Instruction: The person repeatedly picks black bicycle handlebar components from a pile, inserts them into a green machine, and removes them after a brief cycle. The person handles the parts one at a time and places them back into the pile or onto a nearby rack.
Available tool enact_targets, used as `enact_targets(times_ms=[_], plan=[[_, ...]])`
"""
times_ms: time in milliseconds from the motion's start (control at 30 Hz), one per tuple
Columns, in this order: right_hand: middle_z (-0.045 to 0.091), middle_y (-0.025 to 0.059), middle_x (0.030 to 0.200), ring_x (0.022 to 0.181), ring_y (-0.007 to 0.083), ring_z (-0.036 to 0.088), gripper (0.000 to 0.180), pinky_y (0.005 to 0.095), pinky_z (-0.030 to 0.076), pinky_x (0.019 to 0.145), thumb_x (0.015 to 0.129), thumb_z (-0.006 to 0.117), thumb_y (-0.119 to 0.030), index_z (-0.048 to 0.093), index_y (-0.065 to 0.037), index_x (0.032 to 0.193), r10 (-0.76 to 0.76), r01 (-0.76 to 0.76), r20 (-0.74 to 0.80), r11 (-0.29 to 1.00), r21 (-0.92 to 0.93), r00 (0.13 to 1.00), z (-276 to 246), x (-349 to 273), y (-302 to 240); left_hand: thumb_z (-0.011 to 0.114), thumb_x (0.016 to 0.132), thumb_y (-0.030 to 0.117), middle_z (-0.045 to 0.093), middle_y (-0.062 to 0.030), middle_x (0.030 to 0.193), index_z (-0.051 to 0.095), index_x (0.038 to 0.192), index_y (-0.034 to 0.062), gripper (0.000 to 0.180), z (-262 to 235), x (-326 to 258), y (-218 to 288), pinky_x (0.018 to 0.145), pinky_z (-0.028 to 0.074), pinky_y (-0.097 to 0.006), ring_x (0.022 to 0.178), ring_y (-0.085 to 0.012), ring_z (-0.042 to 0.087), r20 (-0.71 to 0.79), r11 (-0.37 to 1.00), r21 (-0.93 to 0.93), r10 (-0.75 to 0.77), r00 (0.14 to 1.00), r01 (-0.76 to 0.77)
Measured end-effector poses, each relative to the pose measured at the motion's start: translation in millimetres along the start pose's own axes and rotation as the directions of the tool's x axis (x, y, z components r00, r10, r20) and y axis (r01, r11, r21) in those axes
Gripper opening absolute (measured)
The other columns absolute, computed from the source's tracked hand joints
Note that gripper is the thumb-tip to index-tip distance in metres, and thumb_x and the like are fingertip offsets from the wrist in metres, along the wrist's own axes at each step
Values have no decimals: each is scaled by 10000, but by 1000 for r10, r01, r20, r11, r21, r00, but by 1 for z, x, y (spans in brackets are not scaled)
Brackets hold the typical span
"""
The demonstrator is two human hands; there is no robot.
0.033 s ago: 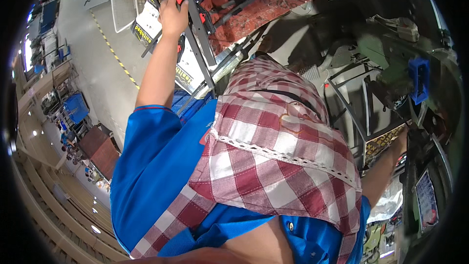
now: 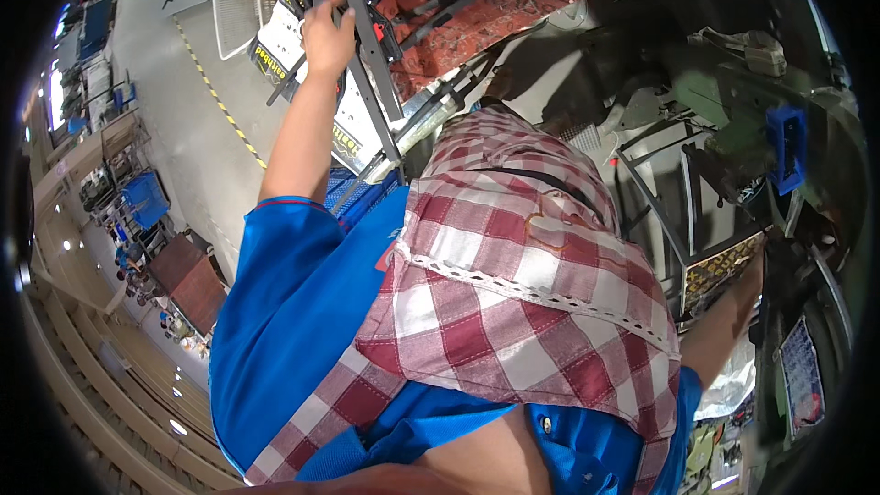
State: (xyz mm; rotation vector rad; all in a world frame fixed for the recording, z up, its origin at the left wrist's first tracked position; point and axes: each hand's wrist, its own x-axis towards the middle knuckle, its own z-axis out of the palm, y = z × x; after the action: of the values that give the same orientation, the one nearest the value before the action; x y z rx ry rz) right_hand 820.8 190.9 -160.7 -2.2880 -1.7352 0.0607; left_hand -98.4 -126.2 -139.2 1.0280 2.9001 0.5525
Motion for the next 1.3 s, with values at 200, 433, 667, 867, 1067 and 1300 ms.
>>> enact_targets(times_ms=[200,433,667,867,1067,1300], plan=[[692,83,840,776,173,642,325,335,524,718,896,689,-341,716,-43,1022,-2,1,-44,1000,-12,999,7,59,-17,746,818,441,626,-246,1136,531,1198,25,603,24,-96,-49,867,519,-475,1011,-409,643,216,915,177,-395,893,362],[691,89,860,781,186,642,311,347,521,719,901,684,-316,710,-41,1044,-50,47,31,993,105,998,25,53,-27,769,813,433,702,-266,966,666,1018,-70,552,76,-152,-92,828,513,-469,932,-416,677,196,901,-30,-418,887,432],[689,94,881,785,199,641,300,360,519,721,906,680,-291,704,-38,1066,-191,168,54,944,284,980,23,43,-136,708,853,467,691,-299,1025,673,987,-109,592,74,-144,-102,886,522,-467,1025,-413,673,351,819,363,-562,749,444],[688,99,898,789,210,641,292,371,517,722,911,676,-269,699,-36,1085,-384,334,65,865,375,921,8,41,-208,678,854,410,463,-249,1301,406,1361,9,701,53,-119,-31,952,424,-558,1186,-451,508,-25,759,409,-546,837,507],[701,162,939,842,321,674,264,435,528,773,869,693,-203,713,-42,1077,-531,506,137,843,182,836,-9,12,-304,676,861,339,455,-206,1287,443,1348,94,594,57,-90,-10,988,372,-557,1223,-398,445,-25,918,241,-318,948,315],[698,196,904,875,381,668,206,448,521,767,811,719,-174,717,-23,951,-417,397,156,906,145,895,-25,-9,-318,671,877,261,452,-150,1384,533,1293,129,458,51,-62,26,1036,352,-540,1307,-357,426,73,986,49,-163,984,159]])
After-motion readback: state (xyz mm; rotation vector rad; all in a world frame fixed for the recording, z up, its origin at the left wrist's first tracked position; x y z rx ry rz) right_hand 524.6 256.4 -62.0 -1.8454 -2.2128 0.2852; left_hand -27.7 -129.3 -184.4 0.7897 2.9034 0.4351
